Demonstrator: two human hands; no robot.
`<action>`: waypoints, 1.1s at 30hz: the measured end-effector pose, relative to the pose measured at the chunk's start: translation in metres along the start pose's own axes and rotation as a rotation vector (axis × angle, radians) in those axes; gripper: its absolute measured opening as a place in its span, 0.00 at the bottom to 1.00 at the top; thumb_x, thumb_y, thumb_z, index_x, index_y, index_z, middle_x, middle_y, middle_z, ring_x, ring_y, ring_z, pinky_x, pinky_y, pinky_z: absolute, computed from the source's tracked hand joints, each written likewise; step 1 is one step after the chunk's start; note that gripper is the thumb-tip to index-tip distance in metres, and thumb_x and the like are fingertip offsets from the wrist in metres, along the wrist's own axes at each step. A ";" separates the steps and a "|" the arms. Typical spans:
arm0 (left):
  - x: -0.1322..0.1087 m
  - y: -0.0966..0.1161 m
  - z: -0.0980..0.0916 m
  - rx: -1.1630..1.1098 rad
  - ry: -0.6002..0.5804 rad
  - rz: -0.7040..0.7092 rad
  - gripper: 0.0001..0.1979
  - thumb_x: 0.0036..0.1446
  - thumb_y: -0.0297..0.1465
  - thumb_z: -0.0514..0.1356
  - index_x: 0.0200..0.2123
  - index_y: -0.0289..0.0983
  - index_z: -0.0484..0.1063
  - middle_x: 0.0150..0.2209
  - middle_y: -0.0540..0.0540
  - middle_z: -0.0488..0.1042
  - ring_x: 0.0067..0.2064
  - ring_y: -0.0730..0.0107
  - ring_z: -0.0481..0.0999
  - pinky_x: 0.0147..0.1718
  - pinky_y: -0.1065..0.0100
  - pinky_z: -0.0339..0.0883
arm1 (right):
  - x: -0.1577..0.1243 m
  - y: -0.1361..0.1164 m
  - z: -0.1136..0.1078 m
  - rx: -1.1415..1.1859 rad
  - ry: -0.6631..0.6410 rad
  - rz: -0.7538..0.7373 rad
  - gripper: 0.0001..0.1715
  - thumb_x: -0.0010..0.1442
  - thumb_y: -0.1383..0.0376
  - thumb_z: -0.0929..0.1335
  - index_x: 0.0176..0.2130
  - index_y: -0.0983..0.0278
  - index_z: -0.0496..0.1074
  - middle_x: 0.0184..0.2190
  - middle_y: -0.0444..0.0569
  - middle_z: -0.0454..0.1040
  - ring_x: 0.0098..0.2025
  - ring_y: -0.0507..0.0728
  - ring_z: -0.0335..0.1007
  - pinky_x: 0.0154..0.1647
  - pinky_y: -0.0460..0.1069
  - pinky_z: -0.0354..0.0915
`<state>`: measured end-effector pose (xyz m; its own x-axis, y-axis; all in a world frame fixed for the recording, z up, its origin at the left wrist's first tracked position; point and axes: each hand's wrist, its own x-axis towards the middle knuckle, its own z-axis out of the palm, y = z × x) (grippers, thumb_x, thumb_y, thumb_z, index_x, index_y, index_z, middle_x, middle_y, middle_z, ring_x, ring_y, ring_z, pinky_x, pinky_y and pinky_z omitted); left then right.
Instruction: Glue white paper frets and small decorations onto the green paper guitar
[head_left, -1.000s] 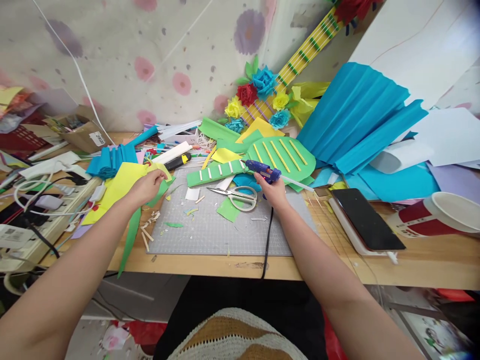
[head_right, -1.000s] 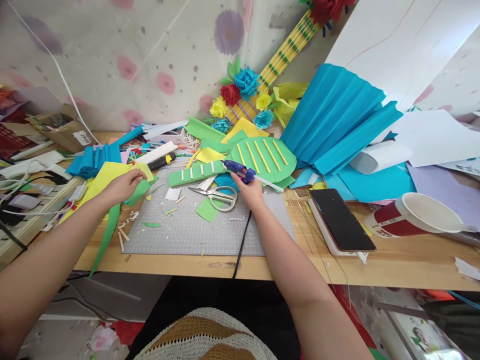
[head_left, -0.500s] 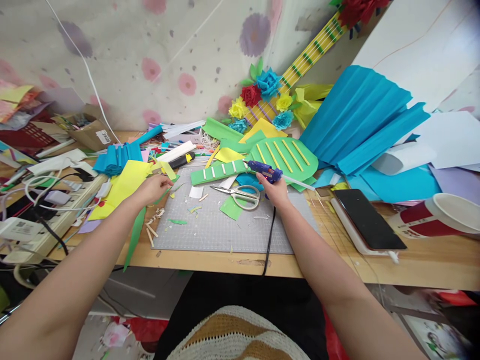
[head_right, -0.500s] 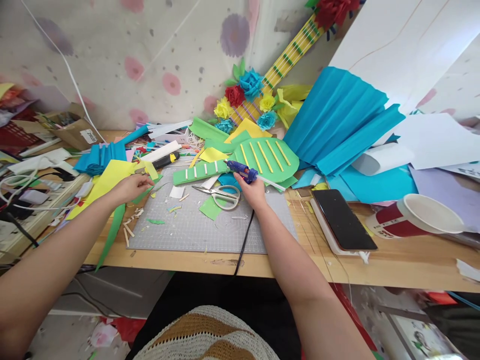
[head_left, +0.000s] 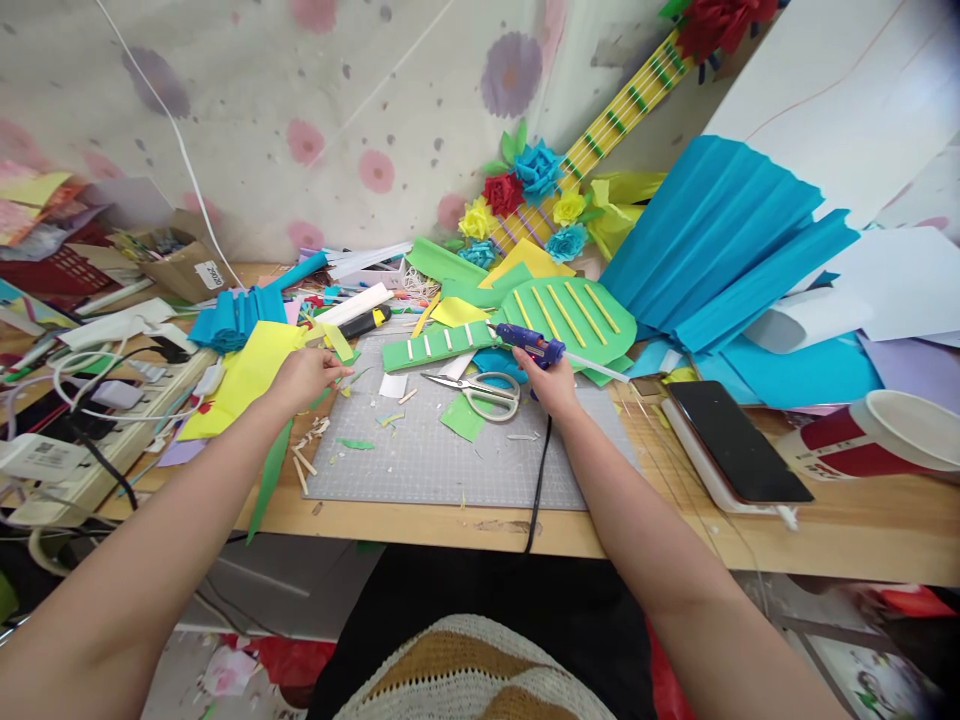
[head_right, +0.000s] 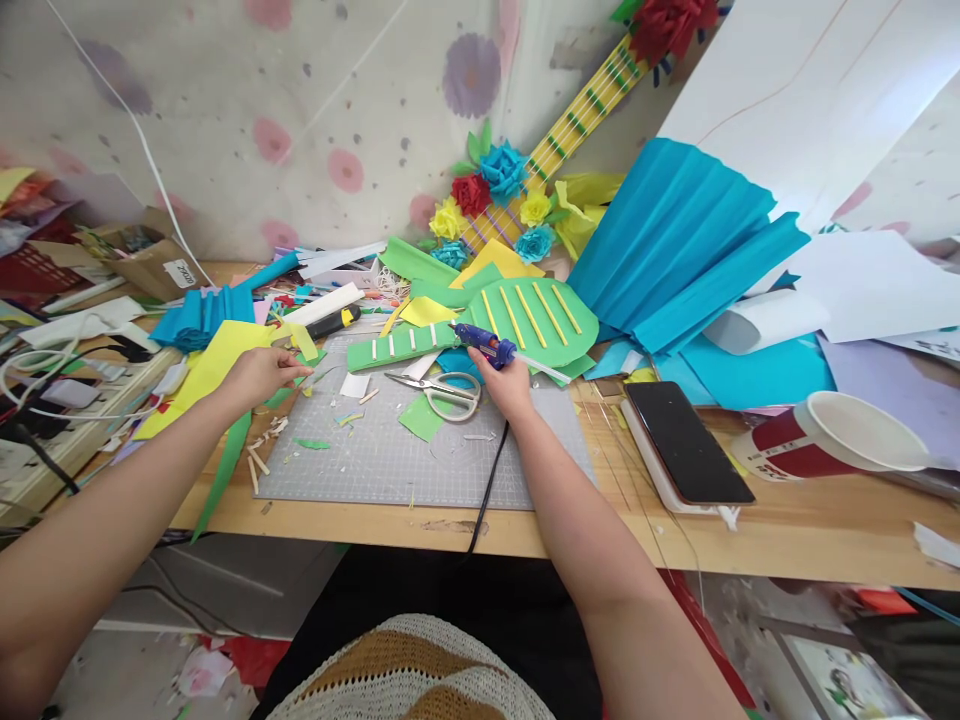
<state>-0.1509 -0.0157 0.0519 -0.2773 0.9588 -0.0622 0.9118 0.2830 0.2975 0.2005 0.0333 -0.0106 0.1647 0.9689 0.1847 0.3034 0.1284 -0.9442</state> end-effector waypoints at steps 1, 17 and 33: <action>0.000 0.001 0.001 0.000 -0.002 -0.002 0.16 0.46 0.45 0.59 0.19 0.40 0.71 0.23 0.47 0.76 0.28 0.63 0.73 0.28 0.66 0.64 | 0.000 0.000 0.000 -0.001 0.000 0.005 0.24 0.43 0.46 0.69 0.27 0.65 0.73 0.25 0.48 0.74 0.31 0.57 0.70 0.36 0.51 0.65; 0.000 0.015 0.005 0.101 0.179 0.032 0.15 0.54 0.42 0.51 0.38 0.40 0.67 0.39 0.44 0.75 0.39 0.61 0.73 0.28 0.68 0.59 | 0.000 -0.001 -0.001 -0.022 -0.008 0.009 0.23 0.43 0.46 0.69 0.25 0.64 0.72 0.24 0.48 0.74 0.30 0.57 0.70 0.34 0.51 0.65; 0.003 0.015 0.007 0.029 0.111 0.074 0.10 0.50 0.39 0.55 0.29 0.38 0.67 0.33 0.45 0.75 0.34 0.64 0.73 0.29 0.69 0.61 | 0.001 0.000 -0.001 0.023 -0.041 0.047 0.23 0.44 0.45 0.69 0.22 0.63 0.70 0.16 0.44 0.68 0.23 0.54 0.66 0.29 0.50 0.64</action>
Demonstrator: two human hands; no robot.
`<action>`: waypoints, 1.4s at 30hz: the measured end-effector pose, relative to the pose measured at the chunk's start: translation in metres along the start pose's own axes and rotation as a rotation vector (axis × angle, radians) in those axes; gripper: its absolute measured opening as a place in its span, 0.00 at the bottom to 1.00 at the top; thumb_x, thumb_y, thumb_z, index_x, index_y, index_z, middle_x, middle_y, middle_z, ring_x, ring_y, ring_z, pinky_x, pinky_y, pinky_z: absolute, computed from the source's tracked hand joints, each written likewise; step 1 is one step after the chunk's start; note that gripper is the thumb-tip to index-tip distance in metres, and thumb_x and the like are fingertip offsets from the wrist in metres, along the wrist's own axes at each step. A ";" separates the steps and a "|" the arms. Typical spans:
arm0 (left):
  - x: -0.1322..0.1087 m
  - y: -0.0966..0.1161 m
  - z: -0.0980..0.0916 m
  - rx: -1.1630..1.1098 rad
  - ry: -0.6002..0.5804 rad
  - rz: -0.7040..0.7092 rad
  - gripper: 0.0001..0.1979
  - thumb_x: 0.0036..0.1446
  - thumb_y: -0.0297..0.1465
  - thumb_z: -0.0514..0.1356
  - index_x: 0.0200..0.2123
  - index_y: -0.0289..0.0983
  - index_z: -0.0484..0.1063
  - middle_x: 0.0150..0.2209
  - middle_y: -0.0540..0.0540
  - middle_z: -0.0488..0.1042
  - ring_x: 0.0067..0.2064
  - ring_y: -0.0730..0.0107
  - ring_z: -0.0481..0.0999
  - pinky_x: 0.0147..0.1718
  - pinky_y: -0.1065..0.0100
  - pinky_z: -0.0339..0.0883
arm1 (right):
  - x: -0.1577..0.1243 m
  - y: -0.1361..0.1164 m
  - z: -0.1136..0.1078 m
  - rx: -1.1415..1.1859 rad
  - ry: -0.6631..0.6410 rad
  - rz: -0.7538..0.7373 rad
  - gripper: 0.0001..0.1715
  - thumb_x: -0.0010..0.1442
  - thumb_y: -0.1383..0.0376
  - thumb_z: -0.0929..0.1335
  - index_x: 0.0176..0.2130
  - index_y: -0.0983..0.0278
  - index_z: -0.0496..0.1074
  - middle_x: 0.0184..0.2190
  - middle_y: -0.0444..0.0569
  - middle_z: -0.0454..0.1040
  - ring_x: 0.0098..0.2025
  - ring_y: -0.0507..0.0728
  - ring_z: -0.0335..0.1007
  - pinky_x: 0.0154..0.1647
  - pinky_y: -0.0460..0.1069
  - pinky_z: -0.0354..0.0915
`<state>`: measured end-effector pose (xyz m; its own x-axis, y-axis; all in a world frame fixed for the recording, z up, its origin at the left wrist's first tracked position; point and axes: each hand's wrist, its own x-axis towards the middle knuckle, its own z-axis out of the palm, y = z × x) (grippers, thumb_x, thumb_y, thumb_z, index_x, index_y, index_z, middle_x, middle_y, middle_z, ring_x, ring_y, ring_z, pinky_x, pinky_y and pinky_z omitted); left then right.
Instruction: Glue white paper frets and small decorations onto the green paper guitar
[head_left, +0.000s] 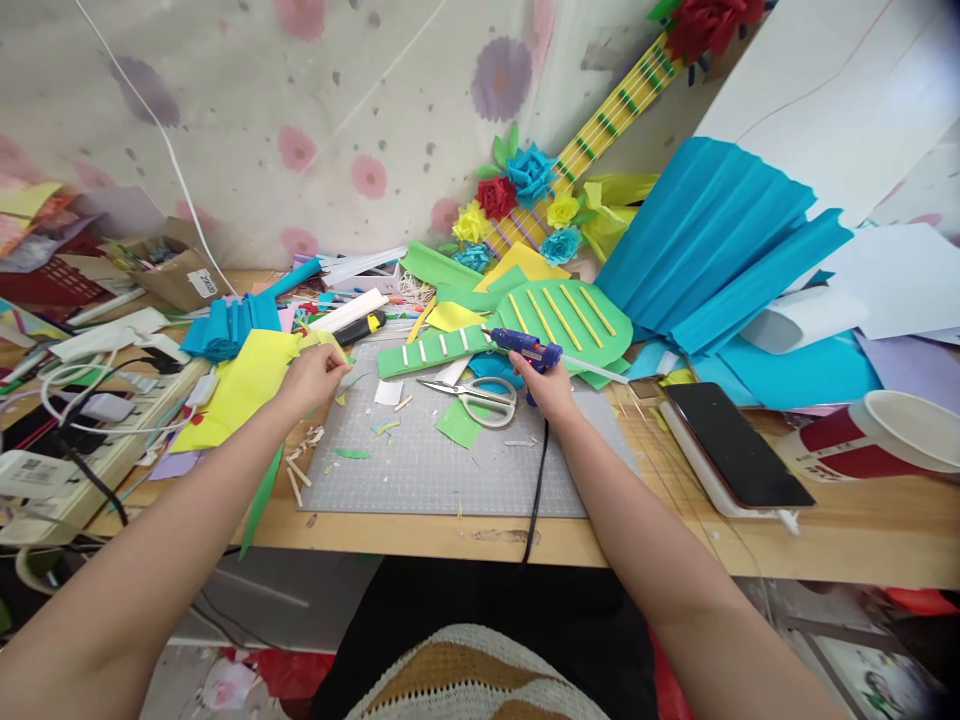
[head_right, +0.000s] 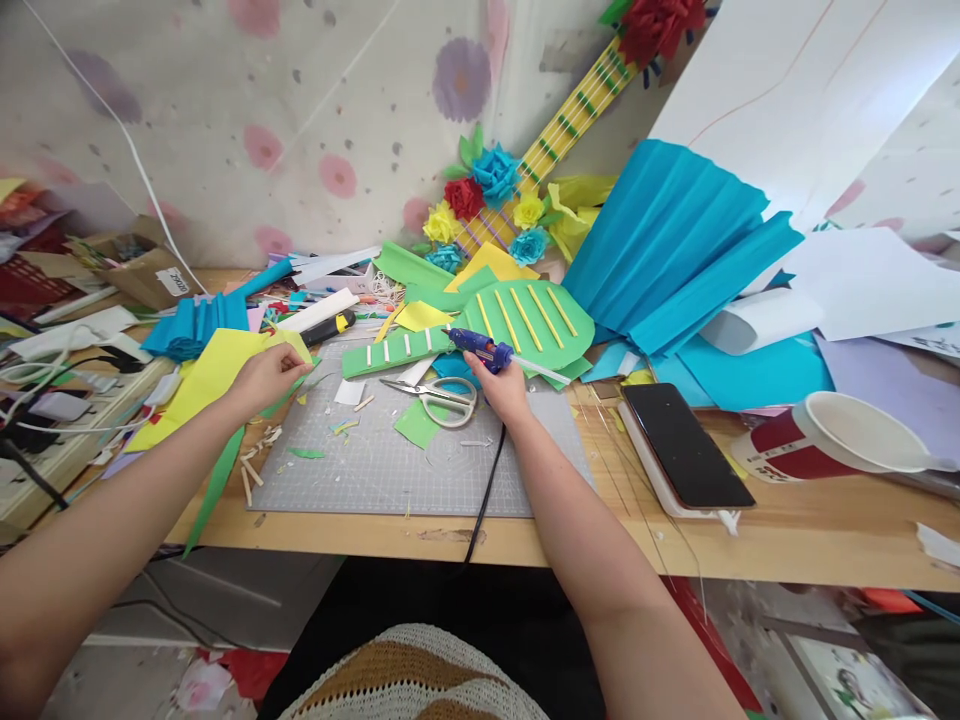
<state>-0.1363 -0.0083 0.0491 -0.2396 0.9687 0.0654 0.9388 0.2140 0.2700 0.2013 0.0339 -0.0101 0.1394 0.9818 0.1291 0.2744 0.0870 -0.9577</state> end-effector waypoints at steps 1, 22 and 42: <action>0.000 -0.001 0.000 -0.001 0.013 -0.014 0.10 0.50 0.39 0.55 0.28 0.38 0.67 0.32 0.45 0.75 0.34 0.64 0.73 0.29 0.69 0.61 | 0.000 0.000 0.000 -0.005 0.003 -0.001 0.23 0.44 0.46 0.69 0.21 0.63 0.70 0.16 0.44 0.68 0.23 0.54 0.66 0.28 0.49 0.64; -0.018 -0.068 -0.022 0.012 -0.209 0.073 0.12 0.36 0.43 0.62 0.22 0.40 0.73 0.31 0.46 0.75 0.34 0.62 0.73 0.33 0.67 0.63 | -0.003 -0.004 -0.001 -0.005 -0.001 0.027 0.22 0.44 0.47 0.69 0.22 0.64 0.70 0.19 0.45 0.69 0.25 0.53 0.66 0.31 0.49 0.63; -0.041 -0.069 -0.022 -0.004 -0.570 0.407 0.16 0.49 0.45 0.54 0.29 0.39 0.72 0.34 0.45 0.73 0.37 0.65 0.71 0.37 0.68 0.63 | -0.005 -0.005 0.000 -0.019 0.015 0.006 0.21 0.45 0.48 0.69 0.21 0.64 0.68 0.17 0.43 0.66 0.22 0.51 0.63 0.27 0.48 0.60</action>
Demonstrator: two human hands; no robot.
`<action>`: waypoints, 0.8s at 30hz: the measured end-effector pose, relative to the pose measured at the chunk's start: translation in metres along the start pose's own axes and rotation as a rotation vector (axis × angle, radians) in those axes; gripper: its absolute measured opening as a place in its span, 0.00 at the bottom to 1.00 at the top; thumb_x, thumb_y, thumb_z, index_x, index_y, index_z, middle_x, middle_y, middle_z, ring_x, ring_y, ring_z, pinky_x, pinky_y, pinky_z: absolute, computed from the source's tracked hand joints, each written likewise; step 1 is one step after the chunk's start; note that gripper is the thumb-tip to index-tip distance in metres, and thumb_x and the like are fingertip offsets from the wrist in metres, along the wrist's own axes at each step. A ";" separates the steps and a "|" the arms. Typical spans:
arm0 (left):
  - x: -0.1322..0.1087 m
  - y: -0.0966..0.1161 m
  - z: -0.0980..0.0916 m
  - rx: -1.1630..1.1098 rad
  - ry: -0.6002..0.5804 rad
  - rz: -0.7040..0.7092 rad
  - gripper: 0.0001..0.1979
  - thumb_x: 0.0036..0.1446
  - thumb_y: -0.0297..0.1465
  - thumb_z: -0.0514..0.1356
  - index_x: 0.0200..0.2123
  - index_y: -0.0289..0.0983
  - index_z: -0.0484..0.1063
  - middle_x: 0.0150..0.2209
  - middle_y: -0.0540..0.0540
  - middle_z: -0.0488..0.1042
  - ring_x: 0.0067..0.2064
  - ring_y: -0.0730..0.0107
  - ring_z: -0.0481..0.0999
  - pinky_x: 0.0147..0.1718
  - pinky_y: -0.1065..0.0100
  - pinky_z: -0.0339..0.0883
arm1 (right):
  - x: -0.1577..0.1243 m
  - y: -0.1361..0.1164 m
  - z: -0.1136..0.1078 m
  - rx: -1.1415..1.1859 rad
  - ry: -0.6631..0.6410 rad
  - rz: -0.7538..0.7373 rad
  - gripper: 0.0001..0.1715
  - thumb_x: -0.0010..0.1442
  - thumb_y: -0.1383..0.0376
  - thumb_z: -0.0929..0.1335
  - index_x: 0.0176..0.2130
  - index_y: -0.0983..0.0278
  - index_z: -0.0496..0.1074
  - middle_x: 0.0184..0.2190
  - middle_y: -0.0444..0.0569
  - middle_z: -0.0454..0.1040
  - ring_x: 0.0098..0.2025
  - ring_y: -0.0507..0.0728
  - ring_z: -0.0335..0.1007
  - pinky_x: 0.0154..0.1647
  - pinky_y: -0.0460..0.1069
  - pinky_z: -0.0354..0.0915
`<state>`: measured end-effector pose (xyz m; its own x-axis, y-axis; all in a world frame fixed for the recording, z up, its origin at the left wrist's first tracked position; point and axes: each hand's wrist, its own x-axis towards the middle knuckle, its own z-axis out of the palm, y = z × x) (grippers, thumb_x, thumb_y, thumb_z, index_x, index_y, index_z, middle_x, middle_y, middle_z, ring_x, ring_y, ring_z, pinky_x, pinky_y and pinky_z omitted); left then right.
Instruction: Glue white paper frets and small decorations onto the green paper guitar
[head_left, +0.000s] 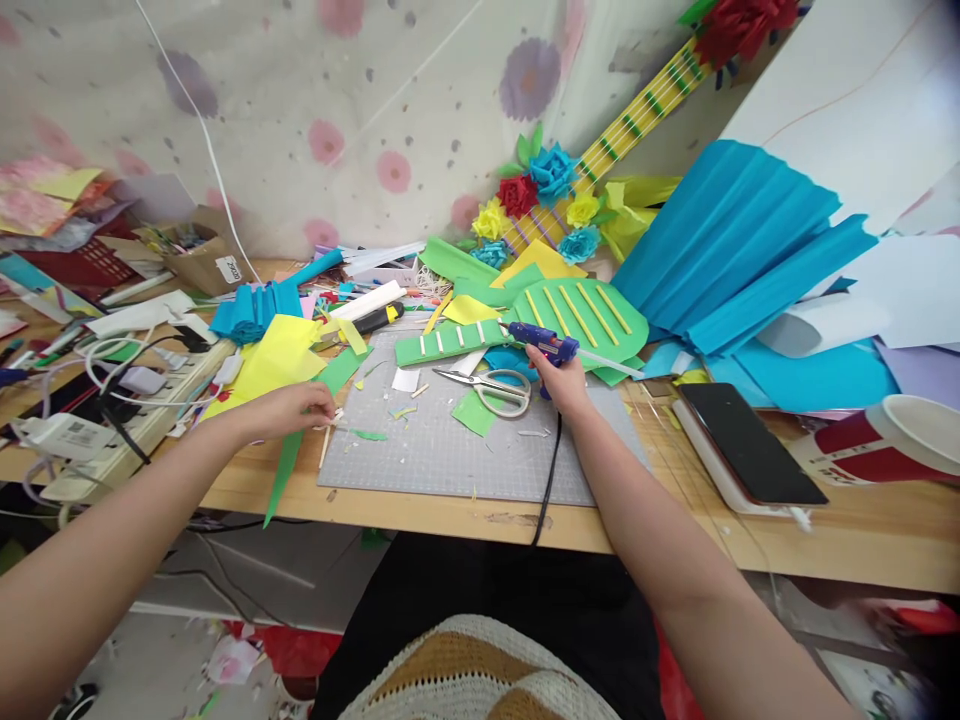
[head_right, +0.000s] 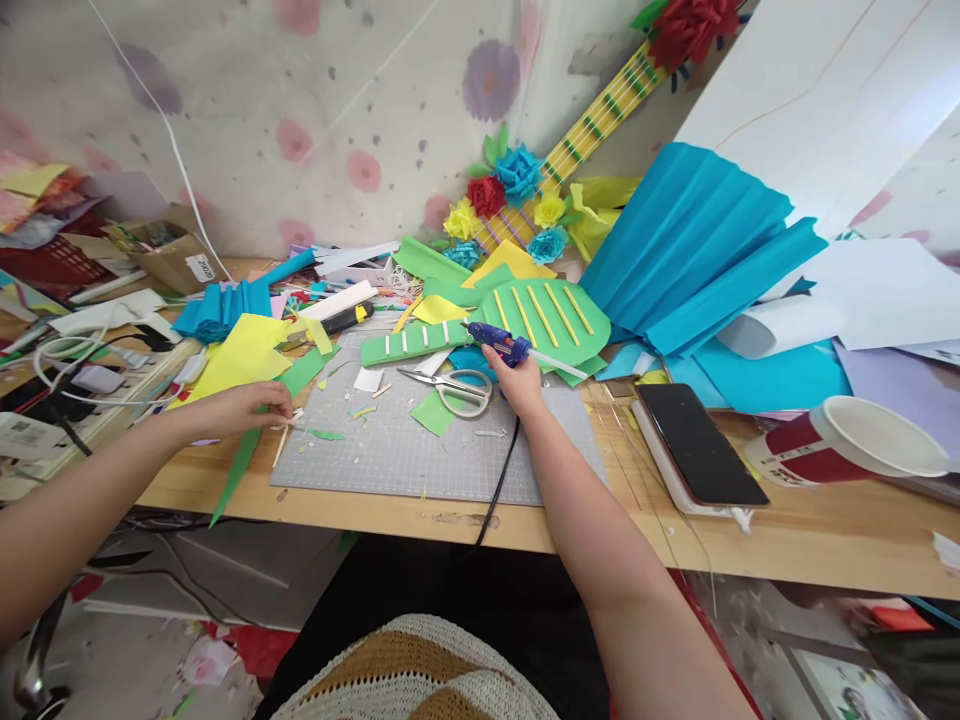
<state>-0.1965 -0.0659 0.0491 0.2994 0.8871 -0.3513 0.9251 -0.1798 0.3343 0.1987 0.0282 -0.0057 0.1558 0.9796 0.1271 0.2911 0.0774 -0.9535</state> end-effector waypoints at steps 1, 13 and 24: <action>0.003 0.000 -0.001 0.029 0.045 -0.024 0.15 0.50 0.43 0.53 0.29 0.39 0.71 0.34 0.46 0.73 0.37 0.65 0.71 0.36 0.68 0.63 | 0.000 0.000 0.000 -0.006 0.001 -0.003 0.21 0.45 0.48 0.69 0.21 0.64 0.68 0.16 0.43 0.66 0.22 0.51 0.63 0.28 0.48 0.60; 0.071 0.090 0.014 0.156 0.425 -0.010 0.12 0.54 0.37 0.52 0.35 0.38 0.71 0.36 0.45 0.73 0.37 0.64 0.72 0.35 0.66 0.62 | 0.000 -0.001 0.000 0.016 -0.019 0.004 0.22 0.44 0.48 0.69 0.21 0.64 0.69 0.19 0.45 0.69 0.24 0.52 0.65 0.28 0.48 0.61; 0.099 0.093 0.010 -0.207 0.335 -0.314 0.04 0.47 0.32 0.57 0.27 0.38 0.70 0.28 0.47 0.74 0.30 0.65 0.72 0.27 0.68 0.60 | 0.005 0.006 -0.001 0.018 -0.024 -0.005 0.24 0.43 0.46 0.69 0.24 0.65 0.71 0.20 0.47 0.72 0.26 0.55 0.67 0.29 0.49 0.63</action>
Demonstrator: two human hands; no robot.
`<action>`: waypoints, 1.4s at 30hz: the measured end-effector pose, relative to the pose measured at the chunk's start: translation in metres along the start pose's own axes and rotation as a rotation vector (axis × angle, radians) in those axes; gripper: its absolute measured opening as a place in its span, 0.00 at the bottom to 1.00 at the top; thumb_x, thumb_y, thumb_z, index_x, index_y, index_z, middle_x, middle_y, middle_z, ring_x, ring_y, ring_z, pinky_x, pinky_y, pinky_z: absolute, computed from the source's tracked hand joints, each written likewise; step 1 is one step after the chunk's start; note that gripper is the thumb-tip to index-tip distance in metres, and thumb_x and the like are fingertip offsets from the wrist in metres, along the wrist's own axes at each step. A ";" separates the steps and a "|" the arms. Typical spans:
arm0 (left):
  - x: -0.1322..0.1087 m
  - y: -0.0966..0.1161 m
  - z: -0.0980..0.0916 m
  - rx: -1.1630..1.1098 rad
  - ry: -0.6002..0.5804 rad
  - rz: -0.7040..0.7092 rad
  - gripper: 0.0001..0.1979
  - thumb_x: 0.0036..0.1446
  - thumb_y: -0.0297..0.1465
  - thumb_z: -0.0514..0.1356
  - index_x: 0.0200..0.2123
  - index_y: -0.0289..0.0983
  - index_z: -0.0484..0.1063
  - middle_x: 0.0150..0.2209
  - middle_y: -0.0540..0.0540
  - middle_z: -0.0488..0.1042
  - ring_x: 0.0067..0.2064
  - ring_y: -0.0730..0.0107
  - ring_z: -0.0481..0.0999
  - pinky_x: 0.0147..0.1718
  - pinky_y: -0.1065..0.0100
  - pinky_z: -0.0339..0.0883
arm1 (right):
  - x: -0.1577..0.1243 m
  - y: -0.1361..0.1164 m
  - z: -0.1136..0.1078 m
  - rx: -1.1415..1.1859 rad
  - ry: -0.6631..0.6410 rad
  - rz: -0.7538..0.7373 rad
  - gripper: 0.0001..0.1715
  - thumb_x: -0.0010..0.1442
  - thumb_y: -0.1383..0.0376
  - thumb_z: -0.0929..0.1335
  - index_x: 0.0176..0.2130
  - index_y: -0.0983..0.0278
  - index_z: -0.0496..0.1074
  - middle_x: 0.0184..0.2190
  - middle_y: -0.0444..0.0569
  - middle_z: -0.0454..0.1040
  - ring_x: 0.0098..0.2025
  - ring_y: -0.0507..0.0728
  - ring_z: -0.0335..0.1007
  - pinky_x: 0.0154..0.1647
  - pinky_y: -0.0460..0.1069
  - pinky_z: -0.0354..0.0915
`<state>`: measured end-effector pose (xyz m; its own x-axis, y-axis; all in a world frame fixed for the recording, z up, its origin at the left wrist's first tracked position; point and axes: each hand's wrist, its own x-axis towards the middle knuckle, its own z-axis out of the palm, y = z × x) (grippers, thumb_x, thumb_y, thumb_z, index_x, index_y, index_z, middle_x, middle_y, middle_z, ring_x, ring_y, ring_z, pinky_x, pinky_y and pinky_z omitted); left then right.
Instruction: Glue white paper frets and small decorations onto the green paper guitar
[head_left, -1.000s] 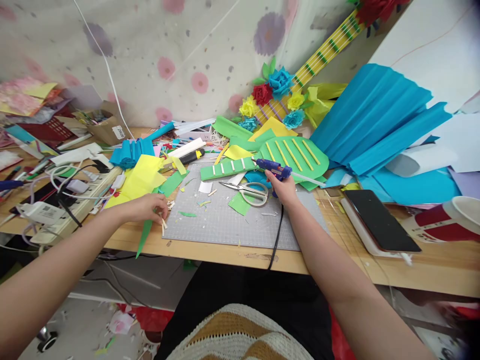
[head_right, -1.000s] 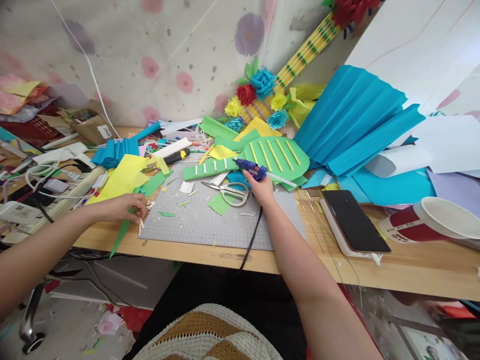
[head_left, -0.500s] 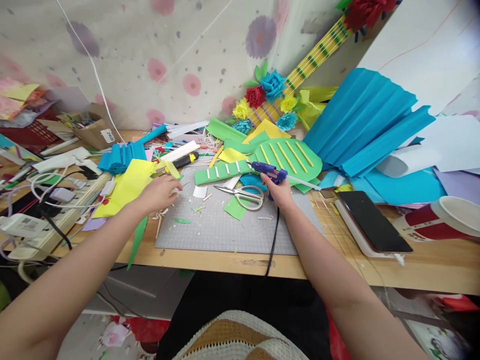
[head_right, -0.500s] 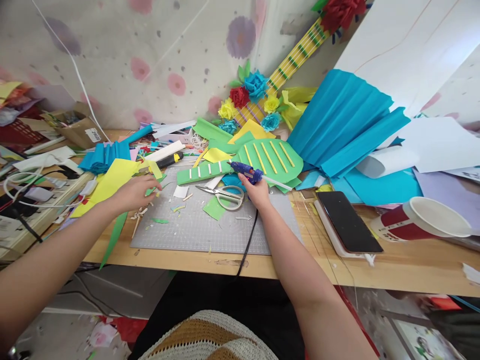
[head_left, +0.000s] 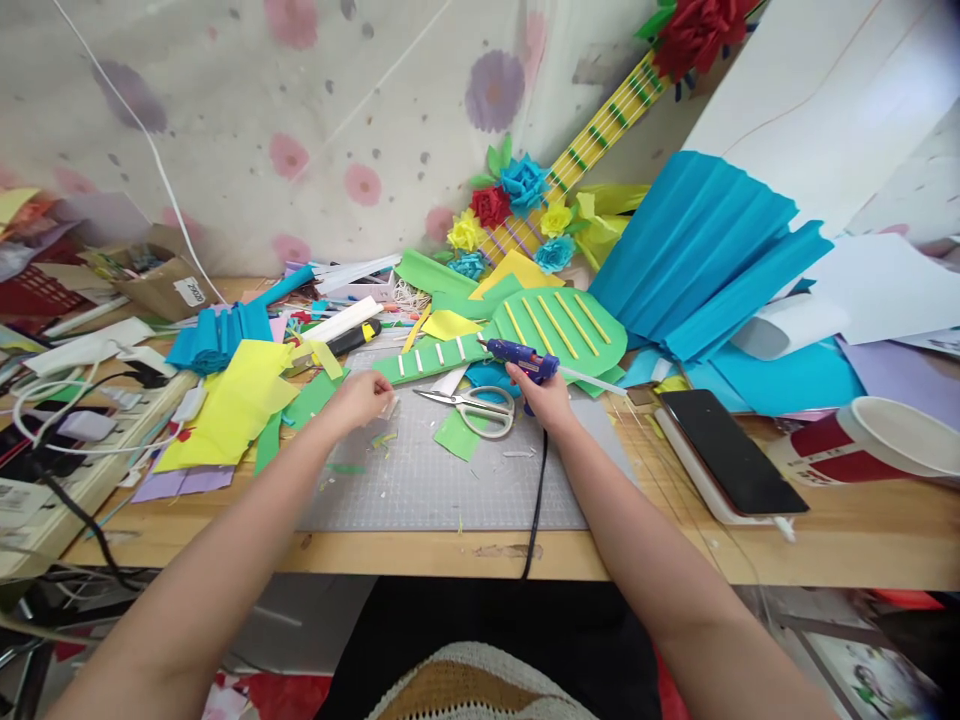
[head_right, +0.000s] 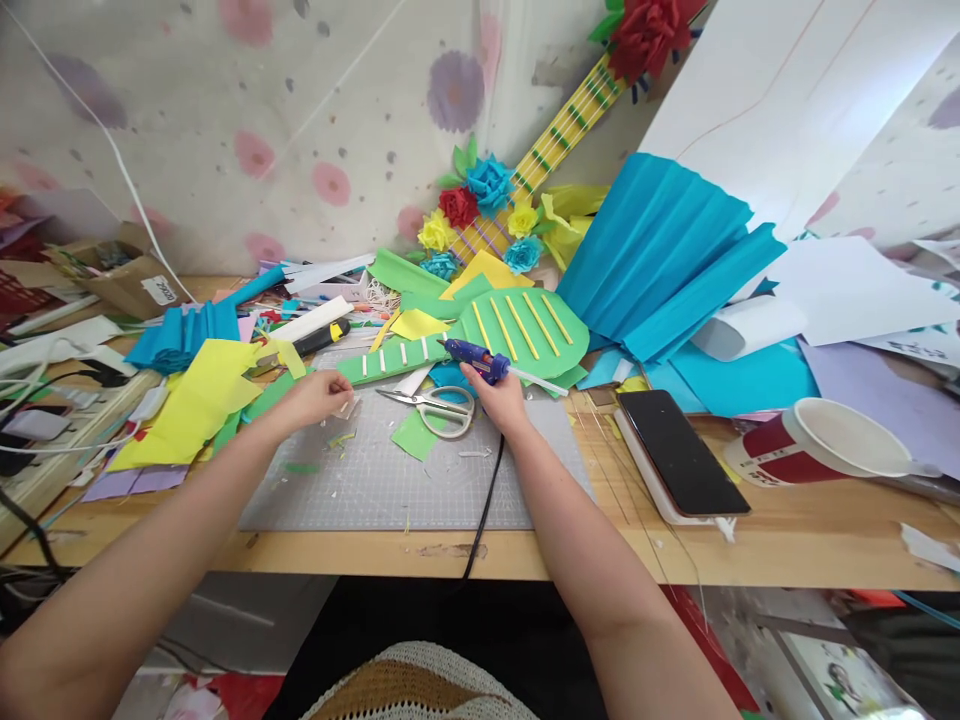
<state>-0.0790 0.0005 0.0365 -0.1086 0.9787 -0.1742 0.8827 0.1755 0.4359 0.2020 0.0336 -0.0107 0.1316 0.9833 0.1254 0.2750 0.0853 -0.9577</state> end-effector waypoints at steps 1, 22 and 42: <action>0.005 -0.001 -0.005 -0.133 -0.006 -0.060 0.04 0.46 0.32 0.58 0.25 0.37 0.69 0.25 0.48 0.74 0.29 0.67 0.72 0.27 0.69 0.61 | 0.000 0.000 0.000 0.001 0.002 0.002 0.24 0.43 0.46 0.69 0.24 0.65 0.72 0.21 0.47 0.72 0.26 0.55 0.68 0.30 0.49 0.63; 0.052 -0.026 -0.021 -0.120 0.033 0.076 0.19 0.43 0.39 0.60 0.40 0.38 0.69 0.35 0.47 0.73 0.33 0.67 0.72 0.31 0.68 0.64 | -0.002 -0.001 0.001 0.038 -0.003 0.074 0.26 0.42 0.46 0.70 0.30 0.65 0.75 0.26 0.50 0.75 0.30 0.57 0.70 0.31 0.51 0.65; 0.042 -0.026 -0.025 -0.050 -0.041 0.148 0.20 0.40 0.36 0.58 0.40 0.36 0.67 0.36 0.46 0.72 0.35 0.66 0.71 0.34 0.66 0.66 | -0.001 -0.001 0.000 0.052 0.017 0.052 0.23 0.42 0.47 0.70 0.30 0.64 0.74 0.24 0.48 0.74 0.28 0.56 0.69 0.31 0.50 0.65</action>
<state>-0.1182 0.0397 0.0400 0.0404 0.9893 -0.1404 0.8635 0.0362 0.5030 0.2017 0.0328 -0.0093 0.1606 0.9838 0.0795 0.2174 0.0433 -0.9751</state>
